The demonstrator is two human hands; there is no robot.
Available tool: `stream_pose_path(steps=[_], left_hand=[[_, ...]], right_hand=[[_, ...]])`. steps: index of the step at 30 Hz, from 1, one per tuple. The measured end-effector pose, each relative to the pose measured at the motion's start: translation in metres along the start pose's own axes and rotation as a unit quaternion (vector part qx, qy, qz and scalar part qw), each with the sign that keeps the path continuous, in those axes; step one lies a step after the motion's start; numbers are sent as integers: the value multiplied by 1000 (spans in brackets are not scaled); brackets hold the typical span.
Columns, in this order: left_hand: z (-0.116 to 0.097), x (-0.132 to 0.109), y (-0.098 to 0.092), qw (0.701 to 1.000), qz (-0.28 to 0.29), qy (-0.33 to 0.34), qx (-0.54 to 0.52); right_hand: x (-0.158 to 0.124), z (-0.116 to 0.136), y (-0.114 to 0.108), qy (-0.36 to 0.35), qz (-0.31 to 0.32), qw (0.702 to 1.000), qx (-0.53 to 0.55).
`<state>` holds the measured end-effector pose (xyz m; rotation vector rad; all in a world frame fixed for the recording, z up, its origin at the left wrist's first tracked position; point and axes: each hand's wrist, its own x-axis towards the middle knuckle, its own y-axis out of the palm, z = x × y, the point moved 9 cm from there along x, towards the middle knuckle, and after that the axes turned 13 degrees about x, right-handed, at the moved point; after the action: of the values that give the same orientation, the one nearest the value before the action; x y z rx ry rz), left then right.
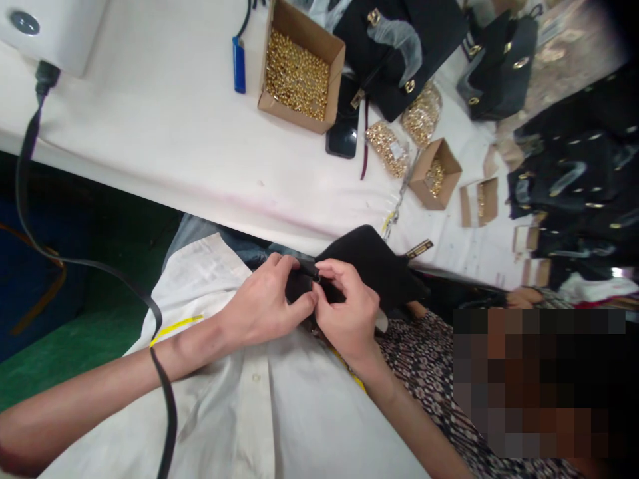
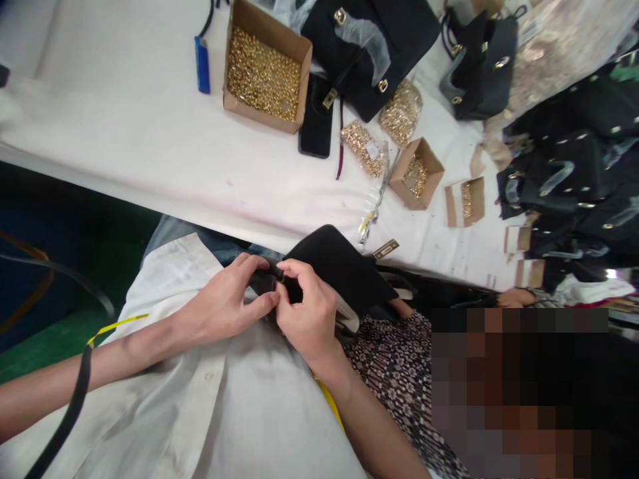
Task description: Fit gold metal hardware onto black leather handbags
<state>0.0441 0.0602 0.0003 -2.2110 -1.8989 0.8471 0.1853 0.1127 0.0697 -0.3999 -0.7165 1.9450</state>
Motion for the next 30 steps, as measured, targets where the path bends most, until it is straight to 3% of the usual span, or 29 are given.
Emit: stream_pose_path(steps=[10,14,17,21,24,30], left_hand=[[6,-3,12,991,124,-42,15],[8,0,19,990,125,-32,51],[7,5,19,992,106,-20,58],[8,9,22,992,123,-9,19],[12,10,25,990,135,-26,-5],[13,12,26,993,102,-51,21]], right_hand=[[-15,-42,18,172,-16,973,151],[-19,-58,27,220,-9,958,182],[-15,-64,26,220,-4,957,189],[-11,-69,26,209,28,957,197],[-11,-73,26,211,37,957,197],[-13,-74,26,209,45,956,202]])
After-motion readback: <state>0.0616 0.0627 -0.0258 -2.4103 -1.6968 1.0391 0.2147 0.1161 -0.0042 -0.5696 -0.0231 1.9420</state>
